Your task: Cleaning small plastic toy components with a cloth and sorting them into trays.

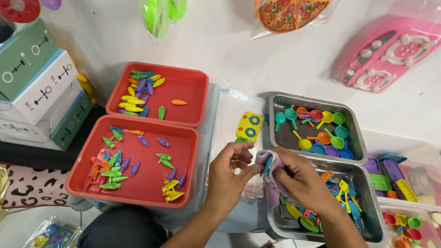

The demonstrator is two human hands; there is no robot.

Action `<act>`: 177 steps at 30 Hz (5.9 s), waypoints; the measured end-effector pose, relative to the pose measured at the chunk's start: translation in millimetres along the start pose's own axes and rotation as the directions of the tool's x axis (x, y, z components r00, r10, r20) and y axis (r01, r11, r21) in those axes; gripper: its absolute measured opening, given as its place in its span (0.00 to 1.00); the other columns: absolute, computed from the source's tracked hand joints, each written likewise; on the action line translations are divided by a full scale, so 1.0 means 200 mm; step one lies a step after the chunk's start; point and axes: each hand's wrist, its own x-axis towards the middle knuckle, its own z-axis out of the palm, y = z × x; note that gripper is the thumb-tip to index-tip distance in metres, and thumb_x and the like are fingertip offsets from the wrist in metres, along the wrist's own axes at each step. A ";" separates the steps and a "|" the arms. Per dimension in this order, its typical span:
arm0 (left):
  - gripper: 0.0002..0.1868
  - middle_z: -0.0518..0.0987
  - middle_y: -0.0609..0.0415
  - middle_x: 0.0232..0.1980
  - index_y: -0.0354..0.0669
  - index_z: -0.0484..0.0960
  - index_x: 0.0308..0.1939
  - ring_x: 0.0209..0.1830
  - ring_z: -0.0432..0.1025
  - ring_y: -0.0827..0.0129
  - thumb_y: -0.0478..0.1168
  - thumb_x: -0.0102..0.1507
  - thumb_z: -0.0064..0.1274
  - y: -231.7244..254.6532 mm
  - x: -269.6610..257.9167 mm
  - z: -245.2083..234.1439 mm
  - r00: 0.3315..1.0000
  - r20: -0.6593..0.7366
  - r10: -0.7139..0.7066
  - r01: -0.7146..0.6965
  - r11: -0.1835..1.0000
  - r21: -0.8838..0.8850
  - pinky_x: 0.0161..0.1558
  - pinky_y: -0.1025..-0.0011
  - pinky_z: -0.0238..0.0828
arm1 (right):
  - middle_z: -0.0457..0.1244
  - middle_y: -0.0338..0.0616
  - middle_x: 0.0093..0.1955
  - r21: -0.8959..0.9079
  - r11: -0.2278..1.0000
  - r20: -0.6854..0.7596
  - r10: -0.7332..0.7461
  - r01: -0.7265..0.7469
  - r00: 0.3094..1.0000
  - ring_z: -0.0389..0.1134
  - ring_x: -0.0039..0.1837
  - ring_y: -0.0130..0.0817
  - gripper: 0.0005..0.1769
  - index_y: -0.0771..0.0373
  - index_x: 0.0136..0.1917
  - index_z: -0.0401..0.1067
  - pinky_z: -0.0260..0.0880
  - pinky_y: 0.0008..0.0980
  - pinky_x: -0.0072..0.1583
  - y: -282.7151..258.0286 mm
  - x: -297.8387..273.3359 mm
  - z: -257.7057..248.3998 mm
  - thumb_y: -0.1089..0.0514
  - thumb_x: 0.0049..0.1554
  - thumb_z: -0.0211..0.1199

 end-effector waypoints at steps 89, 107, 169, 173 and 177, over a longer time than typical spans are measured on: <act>0.13 0.82 0.54 0.43 0.45 0.88 0.45 0.41 0.74 0.63 0.30 0.58 0.56 0.52 0.08 -0.70 0.986 -0.146 0.082 0.087 0.499 0.862 0.44 0.67 0.72 | 0.69 0.33 0.57 0.507 0.858 -0.536 0.387 -0.081 0.750 0.71 0.57 0.20 0.15 0.59 0.64 0.72 0.71 0.15 0.59 0.21 0.01 -0.26 0.59 0.64 0.61; 0.12 0.84 0.56 0.44 0.49 0.81 0.45 0.46 0.77 0.59 0.42 0.58 0.63 0.37 0.05 -0.58 0.897 -0.136 -0.419 0.194 0.098 0.976 0.48 0.59 0.71 | 0.68 0.34 0.59 0.481 0.869 -0.483 0.375 -0.118 0.791 0.70 0.59 0.22 0.16 0.59 0.66 0.70 0.70 0.18 0.60 0.16 0.00 -0.20 0.60 0.65 0.58; 0.12 0.79 0.43 0.41 0.33 0.85 0.42 0.39 0.68 0.70 0.32 0.60 0.47 0.07 0.02 -0.12 0.964 0.222 -0.149 0.167 0.984 -0.061 0.36 0.62 0.78 | 0.69 0.54 0.37 0.046 0.999 -0.301 -0.011 0.026 0.953 0.67 0.40 0.34 0.08 0.74 0.45 0.78 0.72 0.37 0.43 0.03 0.01 0.11 0.73 0.50 0.72; 0.14 0.78 0.45 0.41 0.32 0.85 0.44 0.39 0.67 0.72 0.31 0.59 0.47 0.05 0.01 -0.11 0.958 0.248 -0.144 0.153 0.988 -0.019 0.38 0.65 0.78 | 0.67 0.51 0.34 0.047 0.999 -0.329 0.011 0.005 0.944 0.64 0.37 0.31 0.08 0.73 0.42 0.77 0.68 0.32 0.39 0.09 0.00 0.12 0.71 0.48 0.74; 0.11 0.78 0.47 0.40 0.32 0.85 0.43 0.42 0.69 0.69 0.30 0.61 0.48 0.02 0.00 -0.11 0.944 0.298 -0.140 0.155 0.987 -0.030 0.40 0.63 0.80 | 0.65 0.49 0.29 0.076 0.997 -0.377 0.060 -0.034 0.924 0.61 0.33 0.28 0.10 0.70 0.37 0.77 0.63 0.27 0.34 0.13 0.00 0.13 0.68 0.46 0.79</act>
